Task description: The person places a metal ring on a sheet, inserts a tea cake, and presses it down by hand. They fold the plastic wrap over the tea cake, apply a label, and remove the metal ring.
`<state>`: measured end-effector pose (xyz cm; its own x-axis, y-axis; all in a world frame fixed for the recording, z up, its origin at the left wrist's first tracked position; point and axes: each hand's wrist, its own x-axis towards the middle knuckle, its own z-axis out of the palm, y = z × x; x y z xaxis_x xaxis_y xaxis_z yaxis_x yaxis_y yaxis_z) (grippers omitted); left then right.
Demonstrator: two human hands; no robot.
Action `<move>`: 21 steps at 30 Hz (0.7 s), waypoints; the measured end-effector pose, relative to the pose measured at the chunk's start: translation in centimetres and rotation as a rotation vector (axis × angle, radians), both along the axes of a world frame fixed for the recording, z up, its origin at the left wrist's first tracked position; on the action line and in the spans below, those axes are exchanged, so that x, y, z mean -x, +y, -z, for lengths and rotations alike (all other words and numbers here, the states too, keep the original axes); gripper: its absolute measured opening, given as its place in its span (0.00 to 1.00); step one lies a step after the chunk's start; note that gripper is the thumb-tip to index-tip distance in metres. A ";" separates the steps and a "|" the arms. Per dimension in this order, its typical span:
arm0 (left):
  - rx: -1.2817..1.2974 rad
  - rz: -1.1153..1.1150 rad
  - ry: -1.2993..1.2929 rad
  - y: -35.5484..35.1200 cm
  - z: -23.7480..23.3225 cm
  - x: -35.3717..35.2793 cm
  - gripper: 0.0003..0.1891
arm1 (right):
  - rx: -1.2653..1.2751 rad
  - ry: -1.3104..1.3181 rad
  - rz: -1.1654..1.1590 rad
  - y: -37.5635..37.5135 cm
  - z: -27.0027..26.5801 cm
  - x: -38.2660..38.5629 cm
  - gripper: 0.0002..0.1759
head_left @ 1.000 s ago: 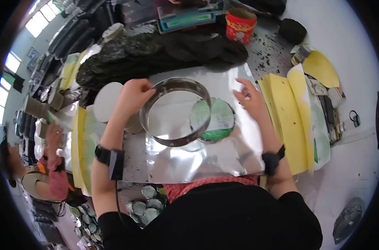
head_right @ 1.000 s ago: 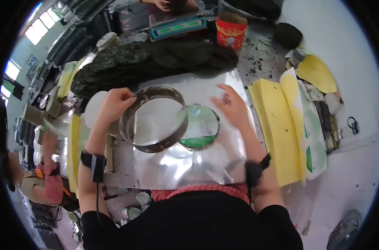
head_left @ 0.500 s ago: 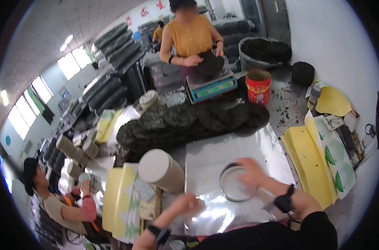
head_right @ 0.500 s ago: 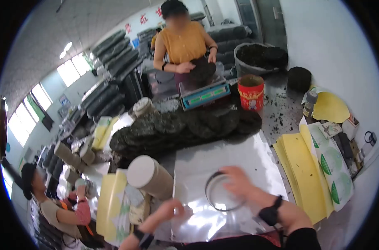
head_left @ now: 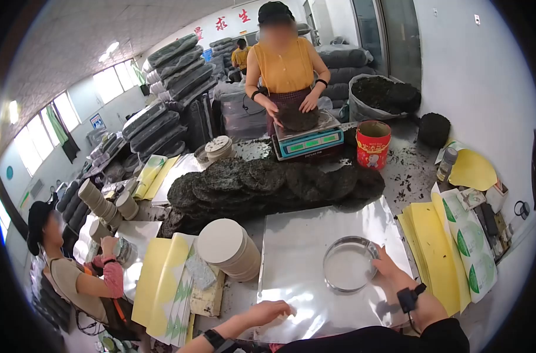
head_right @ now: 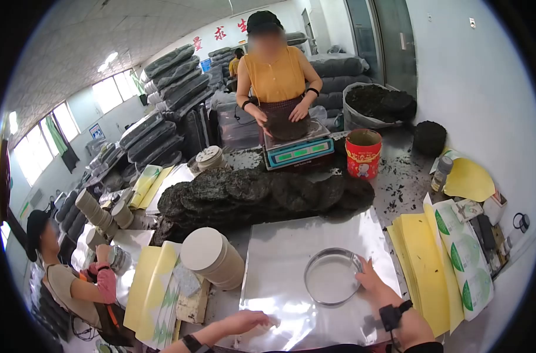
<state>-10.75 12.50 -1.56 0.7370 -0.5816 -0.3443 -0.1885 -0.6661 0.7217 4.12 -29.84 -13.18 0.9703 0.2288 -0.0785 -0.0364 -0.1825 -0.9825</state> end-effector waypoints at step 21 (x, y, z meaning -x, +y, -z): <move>0.198 -0.287 -0.157 -3.3 -15.0 -7.4 0.14 | 0.099 0.137 -0.032 12.7 -13.8 10.6 0.34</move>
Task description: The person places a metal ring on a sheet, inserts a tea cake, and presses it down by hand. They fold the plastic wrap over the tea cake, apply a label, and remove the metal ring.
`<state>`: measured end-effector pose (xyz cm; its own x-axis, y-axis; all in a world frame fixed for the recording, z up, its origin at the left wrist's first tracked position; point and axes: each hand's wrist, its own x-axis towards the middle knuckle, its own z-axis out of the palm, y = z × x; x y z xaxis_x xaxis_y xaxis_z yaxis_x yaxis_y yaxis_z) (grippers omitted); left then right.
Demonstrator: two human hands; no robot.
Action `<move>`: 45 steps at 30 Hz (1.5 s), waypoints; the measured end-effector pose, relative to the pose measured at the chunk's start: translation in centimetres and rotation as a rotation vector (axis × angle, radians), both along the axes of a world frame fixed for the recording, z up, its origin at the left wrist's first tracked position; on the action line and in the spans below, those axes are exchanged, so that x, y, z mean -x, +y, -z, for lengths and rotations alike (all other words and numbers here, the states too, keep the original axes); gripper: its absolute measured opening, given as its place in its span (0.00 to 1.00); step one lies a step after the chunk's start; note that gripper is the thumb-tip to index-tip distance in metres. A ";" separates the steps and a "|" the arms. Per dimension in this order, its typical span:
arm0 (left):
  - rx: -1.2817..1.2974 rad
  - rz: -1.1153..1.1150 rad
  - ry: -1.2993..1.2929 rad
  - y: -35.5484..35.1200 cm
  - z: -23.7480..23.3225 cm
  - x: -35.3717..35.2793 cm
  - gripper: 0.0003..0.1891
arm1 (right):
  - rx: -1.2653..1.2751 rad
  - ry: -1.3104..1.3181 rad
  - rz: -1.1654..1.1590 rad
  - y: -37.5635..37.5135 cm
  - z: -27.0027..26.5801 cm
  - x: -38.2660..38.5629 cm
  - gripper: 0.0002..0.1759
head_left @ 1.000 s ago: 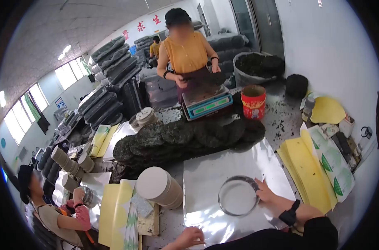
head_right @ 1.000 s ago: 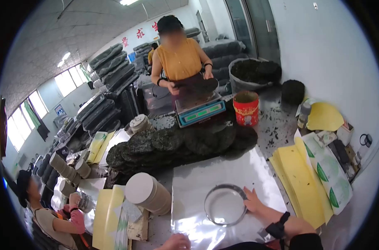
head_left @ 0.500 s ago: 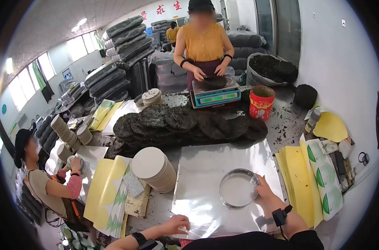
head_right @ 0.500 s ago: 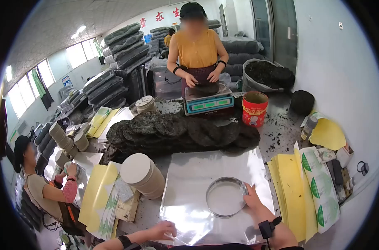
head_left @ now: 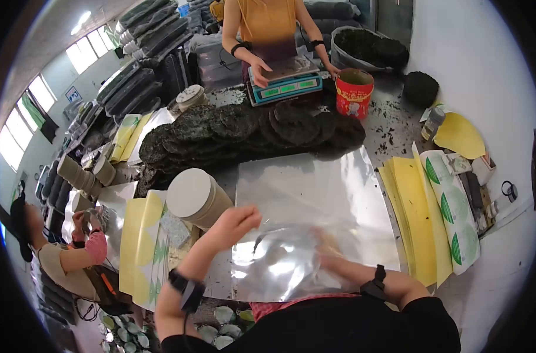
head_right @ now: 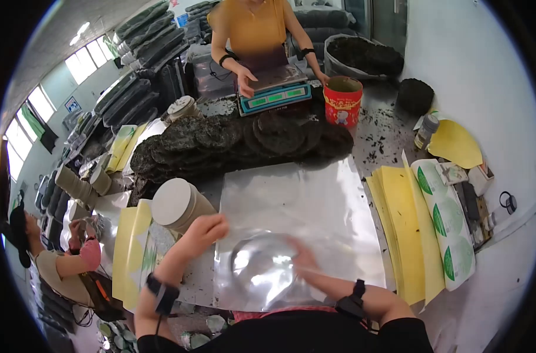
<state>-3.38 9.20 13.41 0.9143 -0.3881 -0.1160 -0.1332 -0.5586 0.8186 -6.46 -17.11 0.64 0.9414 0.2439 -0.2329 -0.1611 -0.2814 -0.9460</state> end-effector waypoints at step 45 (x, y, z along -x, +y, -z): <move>-0.319 0.236 -0.519 -13.8 15.4 -6.7 0.42 | -1.052 -0.066 0.169 -7.3 -4.2 -23.7 0.14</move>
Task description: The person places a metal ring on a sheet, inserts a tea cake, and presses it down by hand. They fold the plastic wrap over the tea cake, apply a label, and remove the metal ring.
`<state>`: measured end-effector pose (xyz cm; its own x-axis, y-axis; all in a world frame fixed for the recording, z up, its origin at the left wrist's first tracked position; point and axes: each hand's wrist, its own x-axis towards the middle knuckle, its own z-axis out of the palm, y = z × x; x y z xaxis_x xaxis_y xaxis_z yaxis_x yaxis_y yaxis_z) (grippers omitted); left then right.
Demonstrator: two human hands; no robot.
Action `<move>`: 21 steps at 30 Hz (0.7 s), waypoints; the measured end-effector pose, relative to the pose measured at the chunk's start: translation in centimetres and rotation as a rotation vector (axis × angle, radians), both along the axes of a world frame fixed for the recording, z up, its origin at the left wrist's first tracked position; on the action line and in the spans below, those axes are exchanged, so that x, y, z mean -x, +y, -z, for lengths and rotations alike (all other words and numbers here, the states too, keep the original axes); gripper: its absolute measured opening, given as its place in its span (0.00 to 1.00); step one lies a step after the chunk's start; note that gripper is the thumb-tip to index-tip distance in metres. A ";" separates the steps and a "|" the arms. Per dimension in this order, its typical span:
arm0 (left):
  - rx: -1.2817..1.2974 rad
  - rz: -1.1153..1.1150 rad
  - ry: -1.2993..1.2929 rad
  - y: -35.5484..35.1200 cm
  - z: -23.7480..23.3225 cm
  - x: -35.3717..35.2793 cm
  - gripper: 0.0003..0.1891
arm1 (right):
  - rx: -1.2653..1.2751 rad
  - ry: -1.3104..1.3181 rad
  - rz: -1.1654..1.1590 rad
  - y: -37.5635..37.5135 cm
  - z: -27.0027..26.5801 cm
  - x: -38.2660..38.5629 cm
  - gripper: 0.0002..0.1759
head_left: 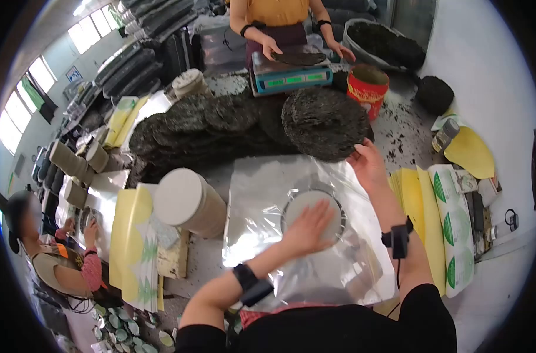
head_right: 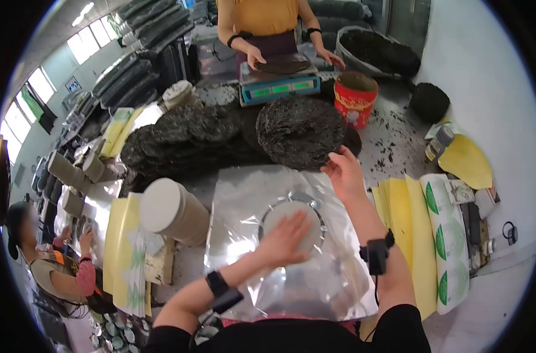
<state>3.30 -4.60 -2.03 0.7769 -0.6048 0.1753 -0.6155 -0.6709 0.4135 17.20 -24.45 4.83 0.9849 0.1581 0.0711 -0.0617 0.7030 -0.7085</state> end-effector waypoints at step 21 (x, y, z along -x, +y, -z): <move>0.688 -0.566 0.393 5.0 -0.8 1.1 0.37 | 0.533 0.263 -0.242 -2.7 5.4 20.4 0.30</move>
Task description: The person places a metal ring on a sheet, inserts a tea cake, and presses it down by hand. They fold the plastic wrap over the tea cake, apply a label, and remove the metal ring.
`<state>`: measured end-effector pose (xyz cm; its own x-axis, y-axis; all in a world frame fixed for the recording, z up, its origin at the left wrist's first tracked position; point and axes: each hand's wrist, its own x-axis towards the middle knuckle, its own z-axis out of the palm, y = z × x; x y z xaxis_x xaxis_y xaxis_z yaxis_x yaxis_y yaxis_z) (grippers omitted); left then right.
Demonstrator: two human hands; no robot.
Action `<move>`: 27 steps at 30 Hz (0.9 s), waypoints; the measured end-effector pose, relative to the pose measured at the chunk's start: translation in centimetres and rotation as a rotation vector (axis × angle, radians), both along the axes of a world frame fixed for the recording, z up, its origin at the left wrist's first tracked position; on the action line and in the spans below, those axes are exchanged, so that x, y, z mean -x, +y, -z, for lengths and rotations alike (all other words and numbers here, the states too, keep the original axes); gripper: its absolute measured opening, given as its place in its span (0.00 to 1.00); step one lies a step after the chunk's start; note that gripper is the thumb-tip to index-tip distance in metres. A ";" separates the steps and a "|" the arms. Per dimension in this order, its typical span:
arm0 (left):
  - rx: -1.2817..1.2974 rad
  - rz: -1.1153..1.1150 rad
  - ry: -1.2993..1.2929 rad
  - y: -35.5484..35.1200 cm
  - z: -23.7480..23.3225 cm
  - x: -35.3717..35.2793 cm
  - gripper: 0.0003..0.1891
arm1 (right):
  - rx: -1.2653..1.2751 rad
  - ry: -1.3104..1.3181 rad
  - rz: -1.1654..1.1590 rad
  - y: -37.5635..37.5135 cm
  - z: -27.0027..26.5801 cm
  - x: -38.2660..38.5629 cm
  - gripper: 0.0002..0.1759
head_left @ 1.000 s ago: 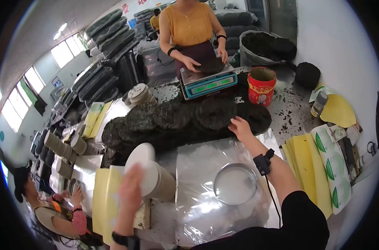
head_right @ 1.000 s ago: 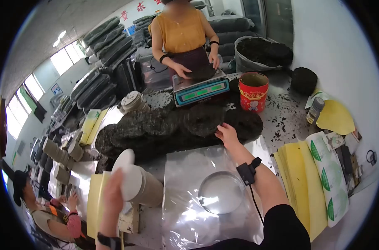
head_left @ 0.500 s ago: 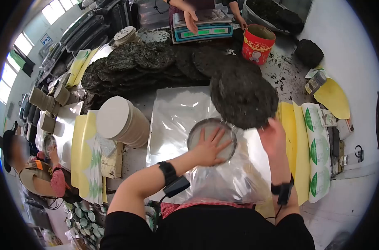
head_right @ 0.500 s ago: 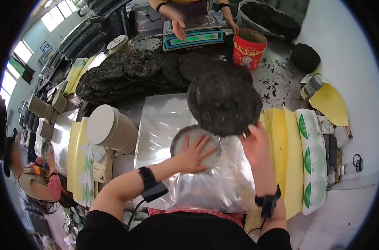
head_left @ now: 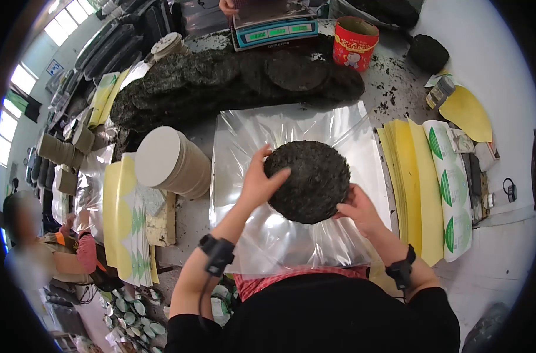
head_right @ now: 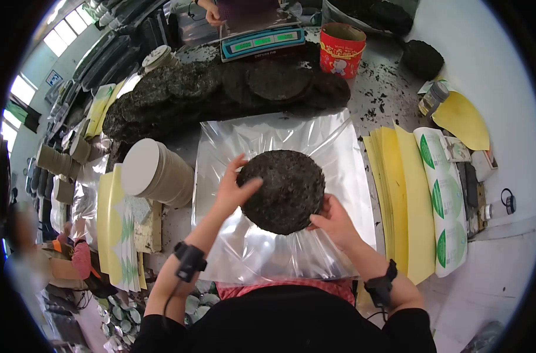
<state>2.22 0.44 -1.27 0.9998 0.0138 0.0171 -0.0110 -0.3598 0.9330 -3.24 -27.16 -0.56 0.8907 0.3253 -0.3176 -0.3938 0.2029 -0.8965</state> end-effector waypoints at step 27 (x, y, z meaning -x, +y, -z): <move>-0.937 1.066 0.091 -3.7 0.5 -4.1 0.71 | 1.386 -0.945 -1.238 6.8 2.1 -9.9 0.60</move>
